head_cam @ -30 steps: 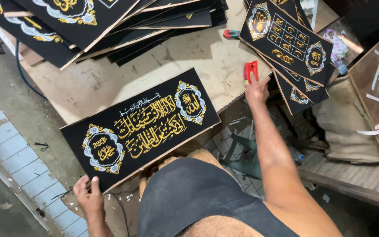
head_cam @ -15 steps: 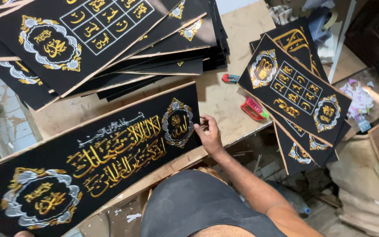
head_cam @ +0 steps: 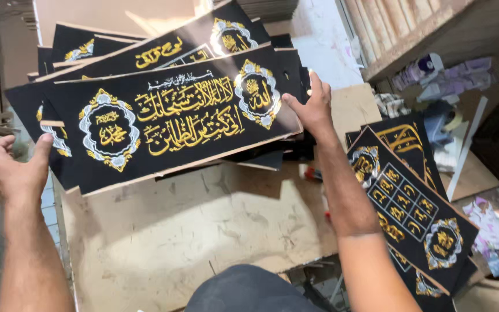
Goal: The person uses a red brush to repeatedly rub the surface of black decorative panels with gold Arabic calligraphy. They handle the panels one at a time, brushing both sides, then stack them on the table.
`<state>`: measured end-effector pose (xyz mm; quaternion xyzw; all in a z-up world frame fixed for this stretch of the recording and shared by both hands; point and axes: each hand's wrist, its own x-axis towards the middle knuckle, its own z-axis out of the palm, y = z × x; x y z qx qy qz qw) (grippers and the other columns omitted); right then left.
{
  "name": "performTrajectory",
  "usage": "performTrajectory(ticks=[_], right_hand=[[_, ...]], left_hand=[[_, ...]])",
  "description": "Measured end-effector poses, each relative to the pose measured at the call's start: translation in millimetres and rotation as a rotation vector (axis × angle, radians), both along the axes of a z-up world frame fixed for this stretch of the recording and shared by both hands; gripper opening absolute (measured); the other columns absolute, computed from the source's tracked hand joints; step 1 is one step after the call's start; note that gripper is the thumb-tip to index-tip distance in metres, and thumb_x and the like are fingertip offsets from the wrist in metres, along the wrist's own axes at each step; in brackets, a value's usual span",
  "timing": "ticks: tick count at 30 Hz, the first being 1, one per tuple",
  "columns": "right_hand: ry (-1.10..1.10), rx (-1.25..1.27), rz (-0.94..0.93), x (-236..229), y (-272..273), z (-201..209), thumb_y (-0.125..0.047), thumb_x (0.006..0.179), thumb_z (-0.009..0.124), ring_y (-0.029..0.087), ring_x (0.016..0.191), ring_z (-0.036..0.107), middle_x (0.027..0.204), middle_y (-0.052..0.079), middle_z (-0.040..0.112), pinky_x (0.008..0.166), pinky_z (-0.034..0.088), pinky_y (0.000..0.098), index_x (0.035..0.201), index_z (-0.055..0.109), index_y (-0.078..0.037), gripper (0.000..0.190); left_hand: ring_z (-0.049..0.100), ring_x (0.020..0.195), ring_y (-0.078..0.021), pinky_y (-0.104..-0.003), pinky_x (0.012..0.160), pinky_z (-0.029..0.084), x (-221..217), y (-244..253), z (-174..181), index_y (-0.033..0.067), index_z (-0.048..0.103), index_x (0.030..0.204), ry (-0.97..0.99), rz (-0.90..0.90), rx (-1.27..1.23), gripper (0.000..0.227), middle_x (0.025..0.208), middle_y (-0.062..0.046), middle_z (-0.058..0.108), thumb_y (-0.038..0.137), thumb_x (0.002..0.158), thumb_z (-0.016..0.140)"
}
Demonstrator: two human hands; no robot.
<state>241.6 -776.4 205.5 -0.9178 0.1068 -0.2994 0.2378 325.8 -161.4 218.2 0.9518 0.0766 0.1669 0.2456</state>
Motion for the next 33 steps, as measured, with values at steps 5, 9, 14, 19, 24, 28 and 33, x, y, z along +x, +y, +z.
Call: performTrajectory(ticks=[5,9,14,19,24,28,33], right_hand=[[0.489,0.607,-0.218,56.9,-23.0,-33.5,-0.072,0.077,0.075,0.030,0.119,0.068,0.130,0.025,0.071,0.102,0.052,0.0402,0.132,0.064,0.003,0.094],[0.359,0.492,-0.294,65.1,-17.5,-45.1,-0.070,0.084,0.084,0.045,0.126,0.052,0.129,0.037,0.053,0.099,0.042,0.0470,0.132,0.047,0.019,0.108],[0.413,0.443,-0.244,32.6,14.2,-19.1,-0.066,0.074,0.081,0.033,0.105,0.071,0.109,0.024,0.073,0.093,0.055,0.0424,0.116,0.064,0.006,0.085],[0.463,0.520,-0.270,-29.3,44.5,-1.6,-0.056,0.072,0.084,0.028,0.095,0.075,0.103,0.020,0.076,0.082,0.058,0.0391,0.113,0.065,0.003,0.074],[0.388,0.989,-0.121,-142.1,54.0,-43.2,-0.043,0.074,0.085,0.019,0.087,0.074,0.099,0.010,0.075,0.076,0.062,0.0351,0.113,0.059,-0.003,0.062],[0.506,1.427,-0.252,-176.8,71.0,-72.5,-0.041,0.081,0.084,0.019,0.084,0.071,0.099,0.013,0.076,0.073,0.056,0.0325,0.110,0.069,0.003,0.055],[0.274,1.226,-0.143,-212.4,94.2,-76.0,-0.029,0.074,0.089,0.017,0.083,0.069,0.097,0.006,0.073,0.076,0.059,0.0322,0.111,0.066,0.000,0.052]], left_hand=[[0.063,0.118,-0.0204,-0.038,0.098,0.049,65.2,-23.8,-11.1,0.0060,0.061,0.143,0.447,-0.018,-0.798,0.069,0.133,-0.009,0.067,0.046,0.091,0.082],[0.061,0.122,-0.0189,-0.037,0.103,0.050,84.9,-50.5,-12.1,0.0069,0.041,0.154,0.369,-0.224,-0.918,0.087,0.136,-0.007,0.062,0.039,0.086,0.084],[0.065,0.120,-0.0206,-0.038,0.101,0.054,59.6,-90.4,8.5,0.0017,0.045,0.153,0.455,-0.423,-0.729,0.087,0.135,-0.011,0.066,0.028,0.082,0.087],[0.068,0.118,-0.0230,-0.039,0.103,0.054,6.0,-75.8,9.8,0.0001,0.058,0.148,0.365,-0.421,-0.558,0.078,0.132,-0.016,0.070,0.022,0.079,0.088],[0.060,0.124,-0.0265,-0.039,0.101,0.049,-91.3,-16.9,-48.4,-0.0078,0.040,0.151,0.357,-0.290,-0.762,0.091,0.138,-0.020,0.059,0.023,0.081,0.089],[0.067,0.111,-0.0234,-0.037,0.093,0.055,-143.7,-9.8,-84.2,-0.0026,0.051,0.141,0.529,0.132,-1.056,0.075,0.126,-0.016,0.068,0.029,0.083,0.086],[0.069,0.098,-0.0205,-0.034,0.083,0.059,-207.2,-22.7,-75.2,-0.0020,0.061,0.134,0.239,0.266,-1.190,0.056,0.120,-0.013,0.070,0.028,0.092,0.083]])
